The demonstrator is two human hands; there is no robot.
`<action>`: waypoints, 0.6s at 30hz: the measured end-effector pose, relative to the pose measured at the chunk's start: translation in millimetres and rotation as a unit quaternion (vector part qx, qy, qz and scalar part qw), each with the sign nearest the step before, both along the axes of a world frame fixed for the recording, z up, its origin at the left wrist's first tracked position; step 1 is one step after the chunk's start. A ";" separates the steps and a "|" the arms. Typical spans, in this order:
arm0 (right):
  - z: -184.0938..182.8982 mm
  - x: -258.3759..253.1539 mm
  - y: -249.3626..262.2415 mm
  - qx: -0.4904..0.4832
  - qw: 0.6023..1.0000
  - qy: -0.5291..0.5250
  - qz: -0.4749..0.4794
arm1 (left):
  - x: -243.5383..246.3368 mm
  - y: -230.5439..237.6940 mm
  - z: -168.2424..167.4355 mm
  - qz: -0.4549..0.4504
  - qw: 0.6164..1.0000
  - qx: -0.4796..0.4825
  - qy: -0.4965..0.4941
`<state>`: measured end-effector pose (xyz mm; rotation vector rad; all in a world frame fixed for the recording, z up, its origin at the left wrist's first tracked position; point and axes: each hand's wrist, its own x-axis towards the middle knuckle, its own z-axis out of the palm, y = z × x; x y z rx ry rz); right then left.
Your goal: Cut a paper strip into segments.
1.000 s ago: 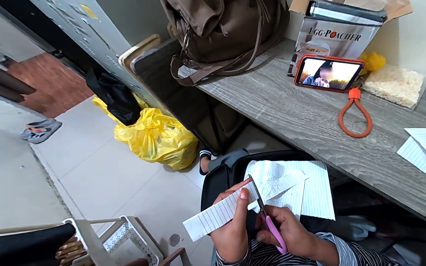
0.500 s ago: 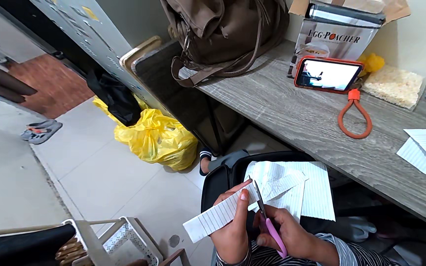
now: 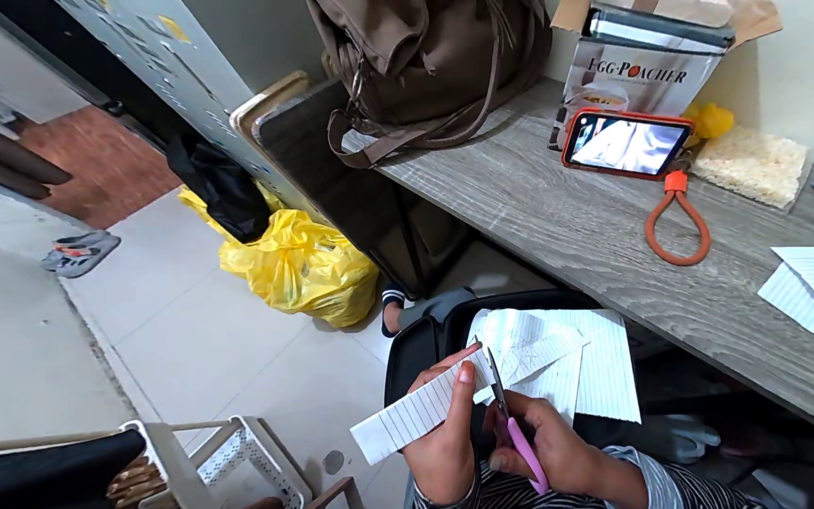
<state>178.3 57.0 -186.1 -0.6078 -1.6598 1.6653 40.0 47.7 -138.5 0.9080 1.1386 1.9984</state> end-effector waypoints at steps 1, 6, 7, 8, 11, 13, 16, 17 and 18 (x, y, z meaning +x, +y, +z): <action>-0.2 -0.2 -0.2 -0.002 1.000 0.002 -0.007 | -0.1 0.1 -0.5 0.002 1.000 0.000 0.001; -1.4 0.0 -0.5 -0.010 1.000 0.009 -0.026 | 0.6 1.1 0.5 0.011 1.000 0.001 -0.009; -1.6 -0.1 -0.5 -0.012 1.000 0.011 -0.025 | 0.6 1.3 0.4 0.012 1.000 0.001 -0.009; -1.5 -0.1 -0.5 -0.013 1.000 0.011 -0.023 | 0.7 1.3 0.3 0.012 1.000 0.000 -0.008; 1.5 0.5 0.4 -0.013 1.000 -0.007 0.007 | 0.5 0.8 0.6 0.009 1.000 -0.003 -0.003; 2.4 0.6 1.0 -0.016 1.000 -0.009 0.015 | 0.4 0.7 1.0 0.004 1.000 -0.003 -0.008; 1.5 -0.5 0.9 -0.010 1.000 -0.004 -0.002 | 0.1 0.9 1.0 0.005 1.000 -0.006 -0.007; 0.7 -0.7 0.5 -0.010 1.000 0.000 -0.012 | -0.1 1.1 0.9 0.004 1.000 -0.006 -0.005; 0.0 -0.7 0.1 -0.012 1.000 0.004 -0.021 | -0.3 1.4 1.0 0.005 1.000 -0.006 -0.004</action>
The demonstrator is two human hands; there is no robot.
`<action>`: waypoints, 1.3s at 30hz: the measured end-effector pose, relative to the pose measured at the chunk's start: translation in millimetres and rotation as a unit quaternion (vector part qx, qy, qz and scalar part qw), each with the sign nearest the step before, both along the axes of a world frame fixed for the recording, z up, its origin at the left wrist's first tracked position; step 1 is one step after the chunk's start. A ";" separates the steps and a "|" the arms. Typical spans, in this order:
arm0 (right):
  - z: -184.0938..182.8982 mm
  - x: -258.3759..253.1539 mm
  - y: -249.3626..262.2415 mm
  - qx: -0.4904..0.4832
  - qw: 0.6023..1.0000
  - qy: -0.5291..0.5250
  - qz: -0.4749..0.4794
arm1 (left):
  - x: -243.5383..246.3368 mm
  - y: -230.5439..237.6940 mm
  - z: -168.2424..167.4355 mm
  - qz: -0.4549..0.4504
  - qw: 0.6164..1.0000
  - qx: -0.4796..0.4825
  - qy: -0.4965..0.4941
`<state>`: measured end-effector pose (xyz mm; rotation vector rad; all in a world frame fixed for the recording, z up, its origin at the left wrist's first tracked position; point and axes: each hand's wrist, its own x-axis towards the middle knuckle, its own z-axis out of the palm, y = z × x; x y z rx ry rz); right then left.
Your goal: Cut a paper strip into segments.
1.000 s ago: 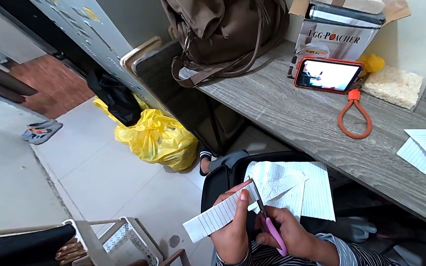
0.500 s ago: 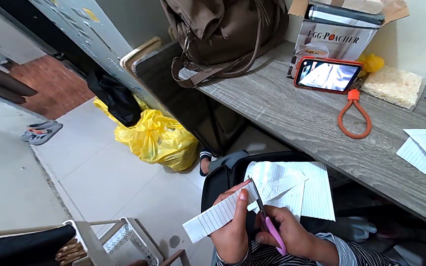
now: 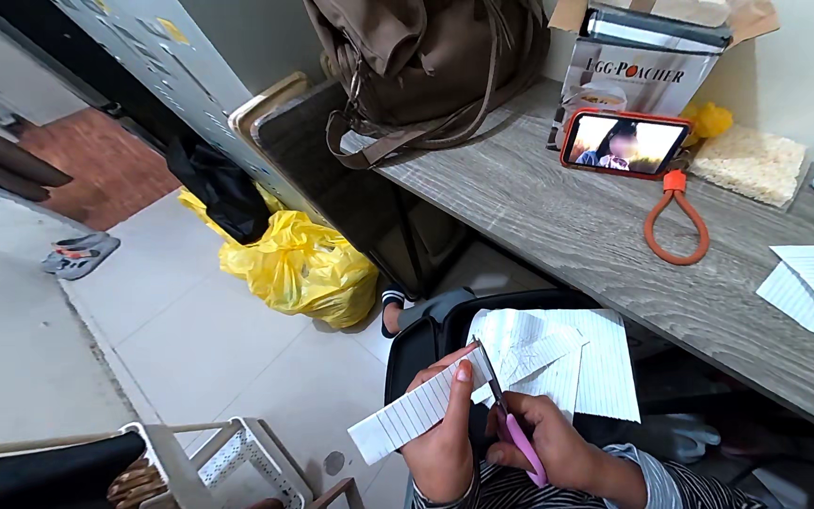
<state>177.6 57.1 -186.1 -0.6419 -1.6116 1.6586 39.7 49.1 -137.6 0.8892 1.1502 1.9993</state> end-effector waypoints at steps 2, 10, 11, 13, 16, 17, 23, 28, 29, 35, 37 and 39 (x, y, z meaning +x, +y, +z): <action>-1.5 0.4 0.0 -0.007 1.000 0.009 -0.006 | -0.1 0.1 0.0 0.003 1.000 -0.001 -0.002; 0.1 -1.2 -0.5 -0.008 1.000 0.009 0.017 | 0.3 -0.8 -0.2 0.000 1.000 0.001 -0.009; -0.1 -1.4 -0.7 -0.009 1.000 0.014 0.012 | -0.1 -0.7 -0.6 0.000 1.000 -0.001 -0.008; -0.6 -1.5 -1.3 -0.010 1.000 0.015 -0.004 | -0.2 -0.6 -1.5 0.003 1.000 0.002 -0.009; -1.2 -1.5 -2.1 -0.025 0.999 0.015 -0.031 | 0.6 -0.6 -1.5 0.004 1.000 0.004 -0.009; -0.5 -1.5 -2.5 -0.034 0.999 0.016 -0.036 | 0.4 -0.6 -1.8 0.005 1.000 0.005 -0.010; -3.5 -1.4 -2.0 -0.017 0.999 0.032 0.001 | 0.5 -1.1 -0.6 0.007 1.000 -0.005 -0.010; -2.5 -1.7 -1.7 -0.002 1.000 0.022 0.017 | 0.7 -1.8 -0.7 0.005 1.000 -0.007 -0.012; -2.1 -1.5 -1.8 -0.004 1.000 0.022 0.012 | 0.8 -1.8 -0.5 0.005 1.000 -0.008 -0.010; -2.1 -0.8 -2.0 -0.002 0.999 0.035 0.011 | 0.5 -1.6 -0.5 0.008 1.000 -0.008 -0.015; -1.4 -0.7 -2.0 0.002 1.000 0.028 0.007 | -0.1 -1.7 -0.7 0.008 1.000 -0.007 -0.012; 0.0 -0.7 -2.0 -0.001 1.000 0.019 -0.003 | -0.7 -1.6 -1.3 0.007 1.000 -0.003 -0.006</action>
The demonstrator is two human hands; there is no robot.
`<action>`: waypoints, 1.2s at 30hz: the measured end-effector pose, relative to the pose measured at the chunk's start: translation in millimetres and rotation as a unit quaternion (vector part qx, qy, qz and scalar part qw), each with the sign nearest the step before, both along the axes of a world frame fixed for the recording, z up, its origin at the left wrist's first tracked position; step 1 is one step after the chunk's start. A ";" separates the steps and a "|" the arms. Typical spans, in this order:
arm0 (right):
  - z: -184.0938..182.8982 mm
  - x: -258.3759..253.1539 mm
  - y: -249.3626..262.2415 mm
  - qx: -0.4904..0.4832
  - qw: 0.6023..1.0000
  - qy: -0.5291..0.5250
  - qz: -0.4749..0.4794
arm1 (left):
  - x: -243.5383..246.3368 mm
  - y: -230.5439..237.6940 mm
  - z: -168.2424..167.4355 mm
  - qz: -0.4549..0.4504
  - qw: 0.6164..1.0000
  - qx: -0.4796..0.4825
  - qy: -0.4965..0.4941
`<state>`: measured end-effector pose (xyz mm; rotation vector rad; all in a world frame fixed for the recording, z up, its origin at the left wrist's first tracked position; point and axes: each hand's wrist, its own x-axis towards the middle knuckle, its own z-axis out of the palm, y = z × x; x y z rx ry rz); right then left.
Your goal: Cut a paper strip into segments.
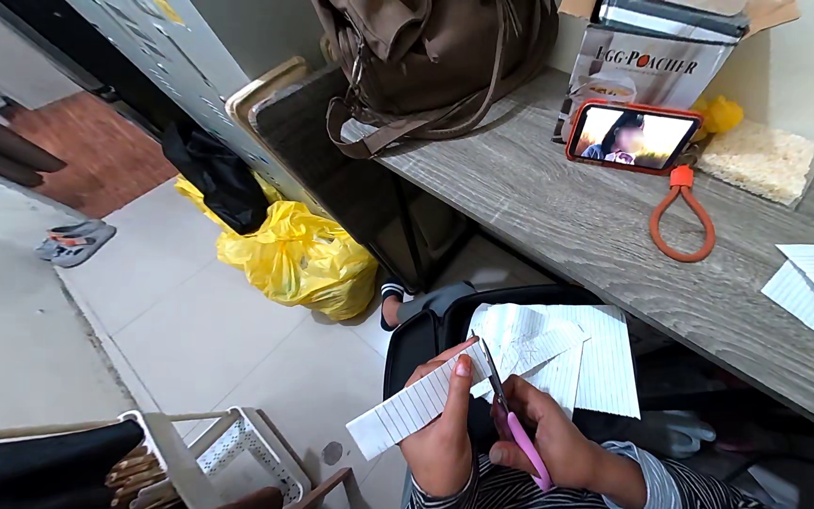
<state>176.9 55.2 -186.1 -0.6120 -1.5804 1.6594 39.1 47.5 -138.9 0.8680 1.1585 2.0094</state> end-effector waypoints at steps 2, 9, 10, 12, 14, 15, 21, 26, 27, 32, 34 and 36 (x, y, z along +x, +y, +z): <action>0.4 0.1 -0.7 -0.015 1.000 -0.003 -0.009 | -0.3 -0.3 0.0 0.000 1.000 0.002 0.002; -2.3 0.4 1.2 -0.014 1.000 0.010 0.023 | -1.1 -0.9 -0.5 -0.002 1.000 0.000 -0.004; -3.2 0.0 1.4 -0.011 1.000 0.011 0.024 | -1.2 -0.9 -0.5 -0.003 1.000 0.000 -0.003; -2.6 -0.1 1.6 -0.012 1.000 0.007 0.023 | -1.4 -0.8 -0.4 -0.002 1.000 -0.002 -0.001; -1.4 0.5 1.4 -0.013 1.000 -0.002 0.017 | -0.7 -0.8 0.2 -0.001 1.000 -0.005 -0.004; -0.9 0.8 1.3 -0.013 1.000 -0.008 0.009 | -0.3 -0.8 0.7 -0.001 1.000 -0.006 -0.005; 0.9 0.8 0.2 -0.027 1.000 -0.004 -0.005 | 0.1 -0.1 1.3 0.010 1.000 -0.006 -0.009; -2.7 -0.6 2.2 -0.002 1.000 0.001 0.018 | -0.9 -0.7 0.5 0.001 1.000 -0.009 -0.010; -2.4 -0.5 2.4 0.000 1.000 -0.003 0.013 | -1.0 -0.6 0.4 0.001 1.000 -0.008 -0.011; 1.8 0.4 1.2 -0.029 0.999 -0.012 -0.012 | -0.2 0.5 0.5 0.010 1.000 0.000 -0.010; 0.3 0.4 1.3 -0.026 1.000 -0.009 -0.006 | -0.8 0.9 0.4 0.010 1.000 -0.002 -0.007; -1.7 0.4 1.9 -0.012 1.000 -0.005 0.014 | -1.6 0.4 0.2 0.004 1.000 -0.003 -0.007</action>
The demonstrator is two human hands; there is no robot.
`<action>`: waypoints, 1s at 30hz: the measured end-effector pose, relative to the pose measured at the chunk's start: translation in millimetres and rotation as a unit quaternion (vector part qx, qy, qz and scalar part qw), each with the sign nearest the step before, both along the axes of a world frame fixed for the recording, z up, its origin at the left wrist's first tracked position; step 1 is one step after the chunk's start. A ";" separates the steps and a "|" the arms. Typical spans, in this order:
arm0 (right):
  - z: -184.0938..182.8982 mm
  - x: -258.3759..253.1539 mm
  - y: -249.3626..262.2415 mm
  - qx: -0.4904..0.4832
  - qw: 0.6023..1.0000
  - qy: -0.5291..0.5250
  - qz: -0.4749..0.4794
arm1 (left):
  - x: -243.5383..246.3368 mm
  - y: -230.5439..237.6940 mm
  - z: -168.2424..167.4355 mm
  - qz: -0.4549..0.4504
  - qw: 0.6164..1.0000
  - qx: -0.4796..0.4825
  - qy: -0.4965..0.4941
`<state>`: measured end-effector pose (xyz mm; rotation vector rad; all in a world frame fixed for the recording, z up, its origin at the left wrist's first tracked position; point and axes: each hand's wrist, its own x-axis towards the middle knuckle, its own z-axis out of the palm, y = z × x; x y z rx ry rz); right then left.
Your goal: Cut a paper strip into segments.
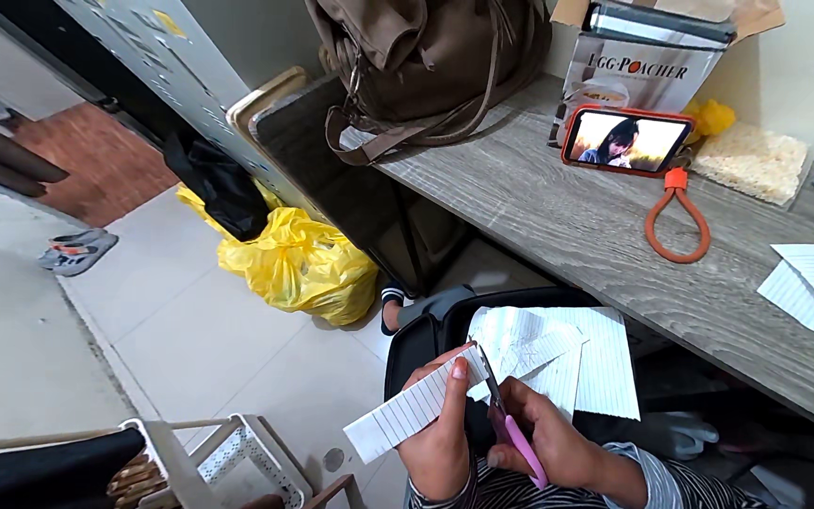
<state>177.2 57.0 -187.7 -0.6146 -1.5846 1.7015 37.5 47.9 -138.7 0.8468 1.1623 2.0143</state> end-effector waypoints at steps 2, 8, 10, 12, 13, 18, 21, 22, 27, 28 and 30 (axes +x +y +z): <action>-0.3 -0.6 0.5 0.004 1.000 0.003 0.004 | -0.6 -0.5 -0.6 -0.008 1.000 0.001 0.002; 1.8 -0.6 -0.5 -0.005 1.000 -0.009 -0.026 | 1.0 -0.1 0.0 0.005 1.000 -0.002 -0.002; 3.1 -0.2 -0.8 -0.018 0.999 -0.011 -0.029 | 1.1 0.4 0.0 0.009 1.000 -0.001 -0.005; 2.5 -0.1 -0.8 -0.018 1.000 -0.009 -0.025 | 0.9 0.5 -0.1 0.008 1.000 -0.002 -0.003; 1.8 0.0 -0.4 -0.013 1.000 -0.007 -0.015 | 0.6 0.2 0.1 0.004 1.000 -0.002 0.000; 1.4 -0.2 0.3 -0.006 1.000 -0.011 -0.003 | 0.5 -0.5 0.7 -0.005 1.000 -0.002 0.000; 1.8 0.1 -0.8 -0.008 1.000 -0.018 -0.024 | 1.8 -0.3 0.8 0.001 1.000 0.002 -0.002; 2.1 0.0 -1.1 -0.011 0.999 -0.016 -0.030 | 1.9 -0.2 0.5 0.003 1.000 0.003 -0.003; 2.0 0.4 -1.2 -0.012 1.000 -0.008 -0.015 | 1.4 -0.7 -0.3 0.003 1.000 0.001 -0.003; 1.9 0.3 -0.7 -0.010 1.000 -0.011 -0.005 | 1.3 -1.0 -0.1 0.001 1.000 0.000 0.000; 2.5 0.4 -0.1 -0.014 1.000 -0.014 0.003 | 1.1 -1.4 -0.8 -0.002 1.000 0.000 -0.001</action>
